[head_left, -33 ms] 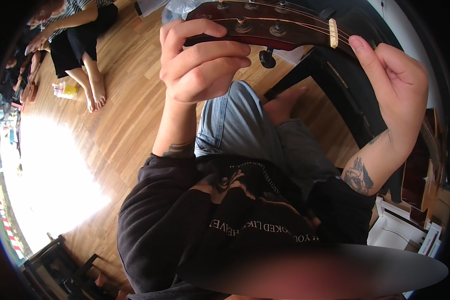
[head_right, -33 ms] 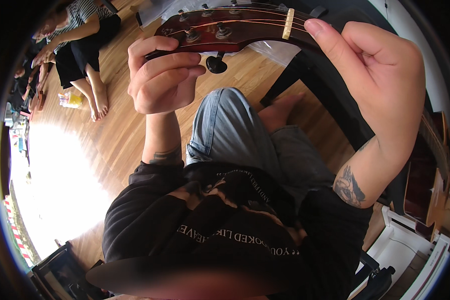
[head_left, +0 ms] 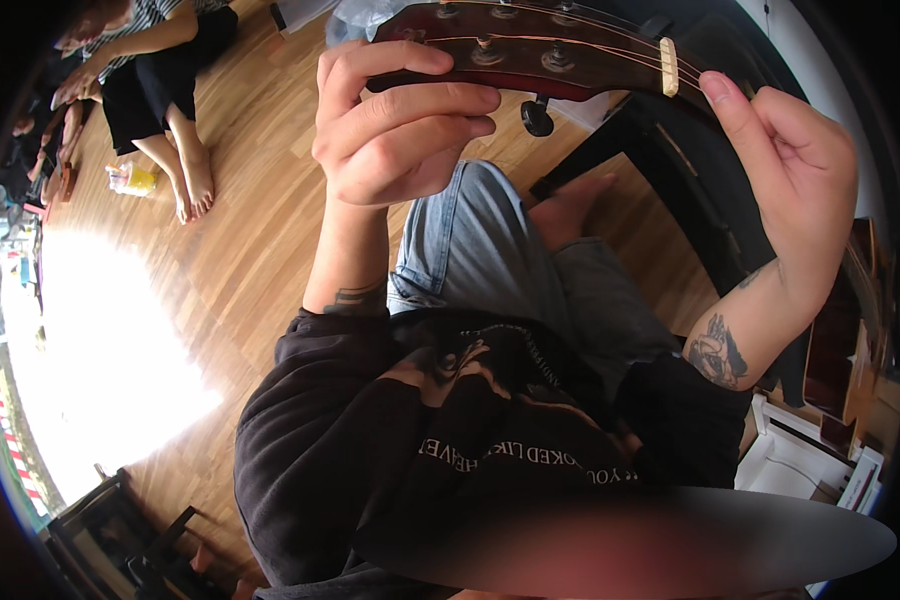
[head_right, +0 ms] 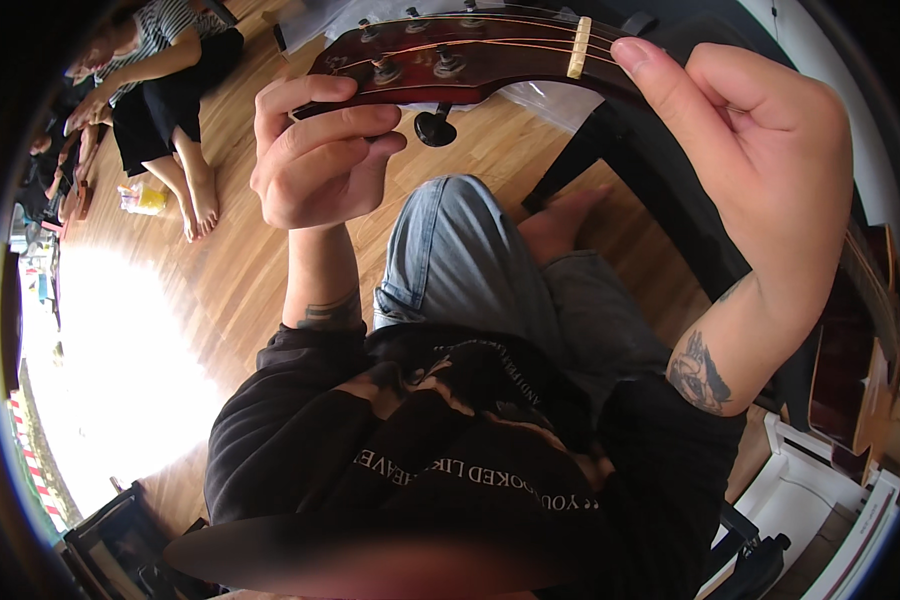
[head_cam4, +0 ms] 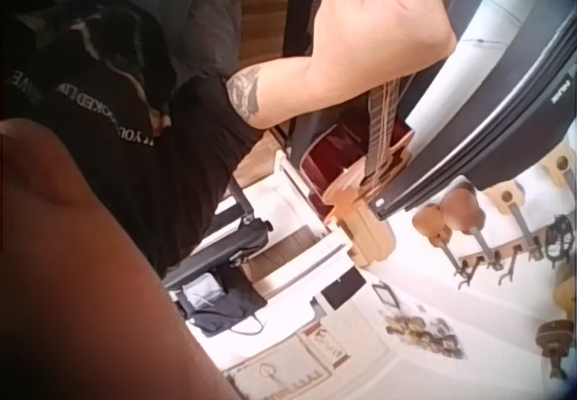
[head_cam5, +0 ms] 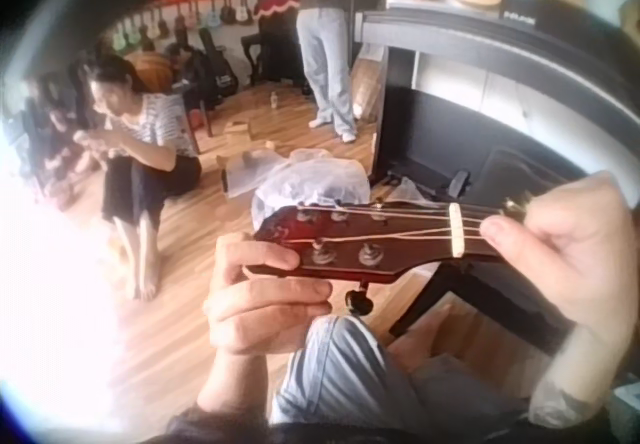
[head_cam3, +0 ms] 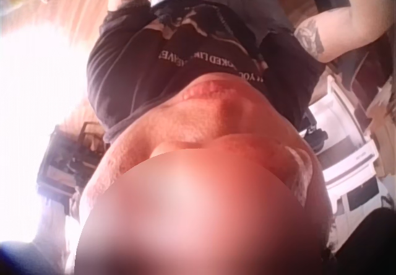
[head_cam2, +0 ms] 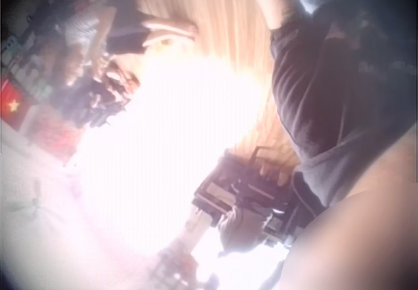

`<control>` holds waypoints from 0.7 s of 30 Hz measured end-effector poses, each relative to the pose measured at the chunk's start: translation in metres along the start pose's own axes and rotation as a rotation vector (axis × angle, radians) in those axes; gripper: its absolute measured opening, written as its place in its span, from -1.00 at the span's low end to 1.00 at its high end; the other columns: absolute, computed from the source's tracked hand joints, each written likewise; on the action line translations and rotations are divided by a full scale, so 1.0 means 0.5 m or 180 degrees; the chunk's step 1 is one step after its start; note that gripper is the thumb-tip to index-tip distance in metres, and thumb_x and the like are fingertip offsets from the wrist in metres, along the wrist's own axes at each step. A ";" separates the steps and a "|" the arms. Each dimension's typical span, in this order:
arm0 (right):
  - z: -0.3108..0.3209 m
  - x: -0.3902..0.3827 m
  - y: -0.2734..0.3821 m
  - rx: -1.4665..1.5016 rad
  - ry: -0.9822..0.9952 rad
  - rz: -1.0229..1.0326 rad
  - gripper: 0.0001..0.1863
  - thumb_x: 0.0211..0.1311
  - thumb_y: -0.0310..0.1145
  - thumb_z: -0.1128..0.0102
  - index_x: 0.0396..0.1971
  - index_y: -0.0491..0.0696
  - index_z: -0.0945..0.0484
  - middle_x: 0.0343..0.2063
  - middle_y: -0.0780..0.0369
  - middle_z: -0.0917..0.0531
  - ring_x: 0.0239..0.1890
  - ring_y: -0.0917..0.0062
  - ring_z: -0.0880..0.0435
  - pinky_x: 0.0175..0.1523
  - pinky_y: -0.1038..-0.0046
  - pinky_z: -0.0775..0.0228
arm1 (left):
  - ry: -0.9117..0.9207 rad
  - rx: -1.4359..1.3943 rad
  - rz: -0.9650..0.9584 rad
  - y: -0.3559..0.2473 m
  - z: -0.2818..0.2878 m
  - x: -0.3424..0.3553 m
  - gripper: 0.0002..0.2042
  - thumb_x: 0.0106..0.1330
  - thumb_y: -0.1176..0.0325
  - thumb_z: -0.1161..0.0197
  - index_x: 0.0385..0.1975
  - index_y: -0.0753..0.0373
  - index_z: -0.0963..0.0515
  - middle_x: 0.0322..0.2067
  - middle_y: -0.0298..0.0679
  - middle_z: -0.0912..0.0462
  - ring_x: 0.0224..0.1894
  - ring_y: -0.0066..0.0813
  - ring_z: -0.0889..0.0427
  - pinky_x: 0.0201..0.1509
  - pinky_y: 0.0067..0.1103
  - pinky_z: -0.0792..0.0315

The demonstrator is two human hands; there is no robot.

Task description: The person tunes a guitar by hand, turning the tuning pegs on the headstock and plucking the strings to check pitch. They work on the instrument while seated, with other people visible in the background.

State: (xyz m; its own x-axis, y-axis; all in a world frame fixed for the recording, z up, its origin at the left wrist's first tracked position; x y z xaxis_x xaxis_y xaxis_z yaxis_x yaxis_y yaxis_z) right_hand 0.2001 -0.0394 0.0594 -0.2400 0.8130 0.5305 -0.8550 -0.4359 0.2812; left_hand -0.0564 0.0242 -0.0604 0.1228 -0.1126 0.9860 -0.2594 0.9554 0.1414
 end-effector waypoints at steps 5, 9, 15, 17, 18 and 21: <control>0.004 -0.004 -0.003 -0.0008 0.0000 -0.0017 -0.51 0.44 -0.47 -0.42 -0.65 -0.15 -0.33 -0.65 0.44 -0.13 -0.56 0.74 0.00 -0.45 0.50 0.21 | -0.0368 -0.0101 0.0185 0.013 -0.006 -0.004 -0.61 -0.01 0.28 -0.73 -0.43 0.02 -0.50 -0.47 -0.55 -0.75 -0.22 -0.35 -0.75 -0.21 -0.50 -0.43; -0.001 0.000 -0.005 0.0037 0.0012 -0.0005 -0.51 0.44 -0.47 -0.42 -0.65 -0.16 -0.33 -0.65 0.44 -0.13 -0.56 0.74 0.00 -0.45 0.50 0.21 | -0.0546 0.0372 0.0307 0.008 -0.025 -0.014 -0.64 0.03 0.43 -0.68 -0.44 0.02 -0.50 -0.58 -0.57 -0.59 -0.30 -0.39 -0.71 -0.23 -0.48 -0.39; -0.002 0.002 0.003 -0.0062 0.0032 0.0112 -0.53 0.44 -0.47 -0.42 -0.64 -0.17 -0.35 -0.65 0.42 -0.13 -0.57 0.74 -0.01 -0.45 0.50 0.20 | -0.0646 0.0538 0.0332 0.000 -0.038 -0.012 -0.76 0.01 0.57 -0.55 -0.40 0.06 -0.66 -0.55 -0.49 -0.56 -0.28 -0.38 -0.70 -0.21 -0.49 -0.39; 0.002 -0.002 0.002 -0.0032 0.0008 0.0088 -0.53 0.44 -0.47 -0.41 -0.64 -0.17 -0.35 -0.65 0.42 -0.13 -0.57 0.74 -0.01 -0.45 0.50 0.19 | -0.0216 0.0293 0.0089 -0.001 -0.015 0.012 -0.82 0.06 0.57 -0.57 -0.44 0.19 -0.68 -0.47 -0.36 -0.57 -0.25 -0.33 -0.70 -0.25 -0.53 -0.47; 0.002 -0.002 0.001 -0.0043 0.0025 0.0121 -0.53 0.44 -0.46 -0.41 -0.64 -0.17 -0.35 -0.65 0.42 -0.13 -0.57 0.74 -0.01 -0.45 0.50 0.19 | -0.0103 0.0205 0.0068 0.001 -0.009 0.011 -0.83 0.04 0.53 -0.59 -0.44 0.20 -0.69 -0.44 -0.35 -0.58 -0.23 -0.32 -0.71 -0.25 -0.52 -0.48; 0.004 0.000 -0.002 -0.0078 0.0057 0.0200 -0.53 0.45 -0.45 -0.41 -0.64 -0.18 -0.36 -0.66 0.41 -0.14 -0.57 0.73 -0.02 -0.45 0.50 0.18 | -0.0144 0.0082 0.0139 0.014 -0.002 -0.011 -0.74 -0.13 0.33 -0.72 -0.43 0.07 -0.77 -0.41 -0.45 -0.61 -0.20 -0.36 -0.72 -0.21 -0.47 -0.41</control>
State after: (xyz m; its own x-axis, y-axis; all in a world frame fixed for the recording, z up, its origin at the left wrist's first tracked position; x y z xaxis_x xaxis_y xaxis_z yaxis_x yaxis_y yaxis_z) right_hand 0.2018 -0.0399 0.0609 -0.3017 0.7912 0.5319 -0.8489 -0.4769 0.2280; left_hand -0.0578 0.0320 -0.0648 0.0674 -0.0837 0.9942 -0.2881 0.9524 0.0998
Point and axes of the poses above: each hand's wrist, its own x-axis towards the middle knuckle, its own z-axis out of the back of the hand, y = z × x, the point moved 5 cm from there along x, towards the middle knuckle
